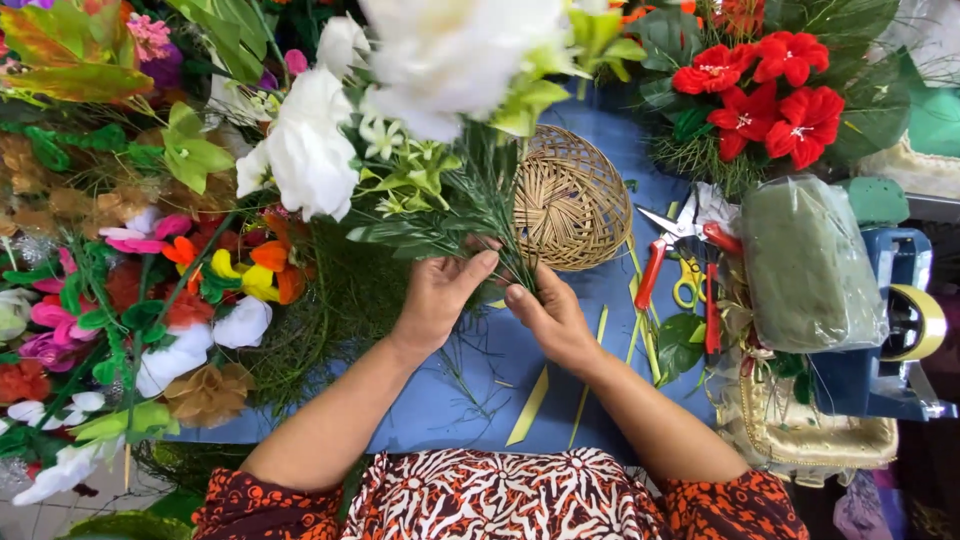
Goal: The person is preparing a floral arrangement by selecting flowers and leaves, trimming stems with scissors, and placing floral foam into a woven basket.
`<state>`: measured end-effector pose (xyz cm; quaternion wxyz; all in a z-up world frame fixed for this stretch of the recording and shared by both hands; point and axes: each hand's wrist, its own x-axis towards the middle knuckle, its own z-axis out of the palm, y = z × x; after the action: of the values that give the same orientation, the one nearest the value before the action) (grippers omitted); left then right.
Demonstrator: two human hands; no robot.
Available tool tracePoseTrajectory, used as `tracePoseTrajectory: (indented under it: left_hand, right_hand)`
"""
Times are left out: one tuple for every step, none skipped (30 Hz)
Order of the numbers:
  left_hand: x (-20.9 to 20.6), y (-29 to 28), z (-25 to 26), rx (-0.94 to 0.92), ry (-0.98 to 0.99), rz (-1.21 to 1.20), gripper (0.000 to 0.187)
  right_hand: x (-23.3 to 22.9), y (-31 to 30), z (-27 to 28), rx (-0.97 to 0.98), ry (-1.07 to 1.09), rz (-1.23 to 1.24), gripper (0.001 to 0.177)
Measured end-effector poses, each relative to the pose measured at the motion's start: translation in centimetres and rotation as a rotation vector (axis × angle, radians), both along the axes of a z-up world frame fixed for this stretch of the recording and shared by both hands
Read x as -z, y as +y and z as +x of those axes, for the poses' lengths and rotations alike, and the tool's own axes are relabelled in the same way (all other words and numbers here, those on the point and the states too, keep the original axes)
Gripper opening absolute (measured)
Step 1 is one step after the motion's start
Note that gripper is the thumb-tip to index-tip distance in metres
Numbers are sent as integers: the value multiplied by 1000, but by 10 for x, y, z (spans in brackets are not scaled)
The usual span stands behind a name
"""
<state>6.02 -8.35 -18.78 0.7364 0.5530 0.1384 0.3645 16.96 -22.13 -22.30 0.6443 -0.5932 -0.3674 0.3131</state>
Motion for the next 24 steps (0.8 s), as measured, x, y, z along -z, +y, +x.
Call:
tracePoseTrajectory:
  left_hand:
    - [-2, -1, 0, 0, 2, -2, 17]
    - [-3, -1, 0, 20, -5, -46, 16]
    - [-5, -2, 0, 39, -12, -90, 14]
    - [-6, -2, 0, 41, -10, -90, 14]
    - [-6, -2, 0, 77, -19, -148, 14]
    - [-7, -3, -1, 110, -28, -206, 15]
    - [-22, -6, -2, 110, -27, -207, 15]
    - [-38, -11, -3, 129, -42, -272, 5]
    - [-53, -16, -4, 146, -56, -337, 20]
    - [-48, -16, -4, 145, -55, -337, 20]
    - [-43, -16, -4, 179, -58, -346, 19]
    - [-37, -17, -4, 216, -60, -356, 19]
    - [-30, -14, -2, 217, -58, -355, 19]
    - [-22, -11, -1, 282, -86, -333, 10]
    - [-14, -8, 0, 347, -114, -311, 14]
    - [-7, -9, 1, 351, -111, -312, 14]
    - [1, -10, 0, 361, -128, -337, 14]
    - [9, -10, 1, 369, -147, -360, 13]
    - [10, -10, 2, 372, -147, -360, 13]
    - [12, -10, 3, 392, -154, -408, 14]
    - [13, -9, 3, 413, -161, -455, 15]
    - [10, -9, 4, 412, -162, -455, 15]
    - [8, -9, 4, 421, -171, -472, 15]
    - [5, -9, 3, 431, -178, -489, 15]
  right_hand:
    - [0, 0, 1, 0, 2, -2, 20]
    - [1, 0, 1, -16, 27, 32, 19]
    - [1, -1, 1, -31, 51, 67, 20]
    - [-3, -1, 1, -29, 52, 68, 20]
    - [-8, -1, 1, -30, 16, 87, 21]
    - [-13, -2, 1, -33, -20, 106, 22]
    - [-7, -2, 3, -32, -19, 105, 22]
    - [-2, -3, 4, -39, 2, 125, 23]
    - [3, -3, 6, -45, 23, 145, 25]
    - [5, -4, 7, -47, 24, 145, 25]
    - [8, -4, 8, -49, 41, 169, 25]
    - [10, -5, 9, -48, 59, 192, 24]
    - [12, -5, 10, -46, 61, 193, 24]
    - [15, -6, 10, -40, 70, 201, 26]
    - [17, -6, 11, -33, 78, 210, 28]
    - [17, -6, 10, -29, 80, 209, 28]
    - [18, -6, 10, -12, 83, 220, 28]
    - [18, -4, 10, 3, 83, 232, 28]
    - [21, -5, 11, 6, 83, 232, 28]
    - [23, -6, 12, 12, 86, 240, 29]
    - [26, -6, 13, 18, 89, 248, 29]
    - [22, -5, 12, 17, 89, 248, 29]
    - [19, -4, 11, 28, 101, 260, 30]
    - [17, -4, 9, 40, 114, 272, 31]
